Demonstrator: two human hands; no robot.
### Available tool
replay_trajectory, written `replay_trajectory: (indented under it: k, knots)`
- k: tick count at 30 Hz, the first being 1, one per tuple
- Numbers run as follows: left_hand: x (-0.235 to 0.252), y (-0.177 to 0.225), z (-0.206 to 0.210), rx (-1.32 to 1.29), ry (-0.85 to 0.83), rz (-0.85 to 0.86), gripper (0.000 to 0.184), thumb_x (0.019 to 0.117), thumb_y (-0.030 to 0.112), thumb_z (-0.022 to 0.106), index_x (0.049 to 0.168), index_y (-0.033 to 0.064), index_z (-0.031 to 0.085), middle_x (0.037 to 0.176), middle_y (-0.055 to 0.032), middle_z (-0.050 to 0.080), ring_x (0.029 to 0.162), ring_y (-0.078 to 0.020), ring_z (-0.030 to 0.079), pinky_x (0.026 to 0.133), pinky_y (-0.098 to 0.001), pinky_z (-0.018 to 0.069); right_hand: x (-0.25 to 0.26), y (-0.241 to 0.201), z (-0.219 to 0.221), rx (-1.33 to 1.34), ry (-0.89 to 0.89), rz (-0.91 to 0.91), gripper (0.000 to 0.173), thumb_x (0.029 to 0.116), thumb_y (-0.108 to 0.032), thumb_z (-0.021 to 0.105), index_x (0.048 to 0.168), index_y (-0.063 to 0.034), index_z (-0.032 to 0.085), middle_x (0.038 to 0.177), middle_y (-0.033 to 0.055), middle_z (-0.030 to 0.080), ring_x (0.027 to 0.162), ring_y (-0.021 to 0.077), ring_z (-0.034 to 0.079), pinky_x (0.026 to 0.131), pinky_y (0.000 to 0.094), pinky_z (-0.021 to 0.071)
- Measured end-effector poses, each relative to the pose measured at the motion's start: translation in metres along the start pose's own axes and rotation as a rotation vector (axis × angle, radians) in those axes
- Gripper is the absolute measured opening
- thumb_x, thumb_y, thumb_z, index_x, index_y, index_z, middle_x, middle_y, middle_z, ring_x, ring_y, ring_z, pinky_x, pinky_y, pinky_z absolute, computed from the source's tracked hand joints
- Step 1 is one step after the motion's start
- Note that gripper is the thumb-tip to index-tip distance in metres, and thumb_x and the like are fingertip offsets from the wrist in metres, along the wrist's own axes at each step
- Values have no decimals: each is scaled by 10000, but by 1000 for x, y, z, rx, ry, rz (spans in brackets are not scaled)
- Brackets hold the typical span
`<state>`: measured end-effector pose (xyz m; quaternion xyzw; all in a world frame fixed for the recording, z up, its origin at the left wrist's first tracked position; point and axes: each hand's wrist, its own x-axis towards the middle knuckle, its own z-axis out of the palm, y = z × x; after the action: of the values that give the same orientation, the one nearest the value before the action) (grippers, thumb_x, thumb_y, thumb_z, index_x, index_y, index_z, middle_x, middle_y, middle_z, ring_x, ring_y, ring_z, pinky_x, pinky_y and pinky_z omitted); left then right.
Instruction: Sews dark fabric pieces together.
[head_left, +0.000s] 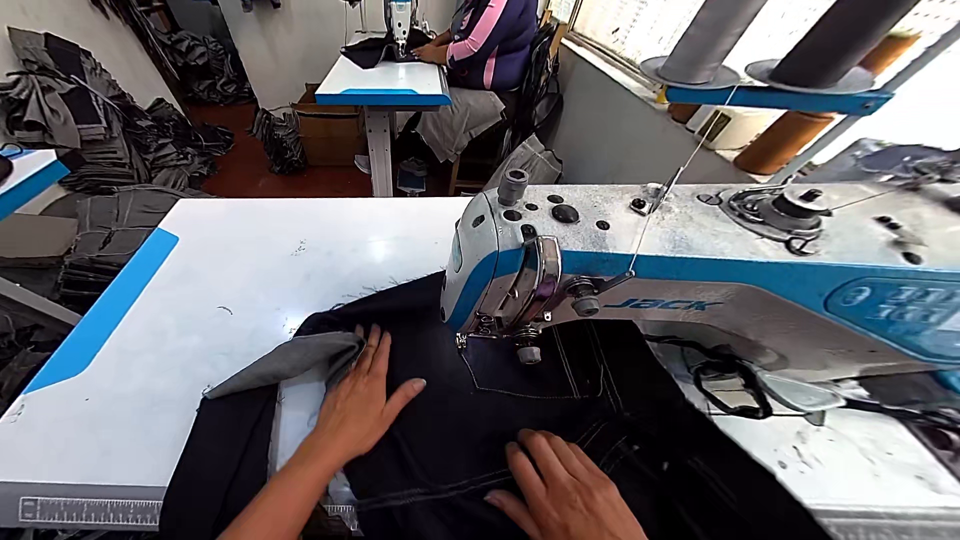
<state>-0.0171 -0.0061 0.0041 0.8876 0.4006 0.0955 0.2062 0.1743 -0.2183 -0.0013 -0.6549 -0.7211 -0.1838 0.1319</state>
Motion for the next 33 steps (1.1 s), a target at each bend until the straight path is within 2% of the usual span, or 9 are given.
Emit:
replay_trajectory:
  k: [2, 5, 8, 9, 11, 13, 15, 19, 33]
  knots:
    - [42, -27, -13, 69, -32, 210, 844, 1006, 632, 445, 1592, 36, 333, 1672, -136, 293, 1549, -313, 270, 1210, -522, 319, 19, -31, 4, 74, 14, -7, 546, 1009, -549, 489, 955, -43, 689, 929, 142, 688, 799, 287, 699, 634, 384, 574]
    - [121, -60, -28, 157, -73, 702, 615, 1051, 423, 446, 1513, 18, 477, 1580, -180, 446, 1495, -351, 379, 1235, -525, 267, 46, -84, 11, 116, 27, 16, 526, 955, -533, 566, 962, -27, 710, 949, 127, 690, 789, 260, 697, 602, 351, 561]
    - [139, -32, -43, 352, -85, 866, 456, 1031, 243, 498, 1400, -11, 584, 1461, -202, 569, 1415, -382, 486, 1199, -543, 328, 61, -74, 11, 266, 71, 135, 517, 999, -510, 538, 865, -39, 702, 821, 111, 660, 676, 246, 688, 500, 353, 552]
    - [125, -18, -41, 331, -48, 881, 369, 990, 164, 554, 1298, -14, 655, 1365, -204, 638, 1366, -393, 531, 1176, -552, 366, 62, -63, 11, 331, 85, 192, 494, 1026, -482, 520, 870, -56, 715, 820, 100, 672, 706, 246, 695, 534, 362, 564]
    - [79, 1, -28, 218, -20, 848, 297, 988, 117, 570, 1237, 29, 705, 1296, -155, 681, 1334, -339, 562, 1160, -505, 408, 65, -42, 16, 413, 94, 252, 418, 1041, -422, 526, 1006, -64, 740, 1002, 116, 715, 948, 279, 706, 780, 415, 596]
    - [34, 1, -6, 134, -65, 787, 405, 1033, 252, 528, 1370, 56, 638, 1456, -117, 592, 1429, -284, 482, 1199, -505, 358, 58, -27, 32, 443, 47, 251, 469, 1044, -439, 508, 1188, -41, 712, 1285, 154, 677, 1252, 325, 628, 1045, 487, 516]
    - [6, -2, 9, 126, -58, 730, 499, 1076, 385, 420, 1469, 111, 560, 1560, -69, 498, 1499, -270, 386, 1212, -596, 278, 42, -16, 43, 415, 14, 184, 509, 1061, -435, 467, 1317, -42, 665, 1421, 144, 621, 1377, 303, 550, 1151, 487, 437]
    - [-13, 6, 19, 119, 30, 647, 472, 1077, 412, 410, 1442, 181, 599, 1528, -6, 540, 1490, -278, 402, 1180, -683, 260, 25, 6, 42, 391, 11, 99, 481, 1073, -407, 447, 1366, -87, 653, 1439, 73, 626, 1378, 227, 557, 1152, 404, 448]
    - [-11, 3, 16, 91, 27, 643, 449, 1059, 414, 440, 1420, 219, 621, 1509, 16, 558, 1481, -241, 414, 1215, -626, 235, 26, 7, 42, 355, 0, 65, 490, 1067, -383, 458, 1382, -58, 646, 1464, 85, 606, 1392, 249, 544, 1166, 393, 432]
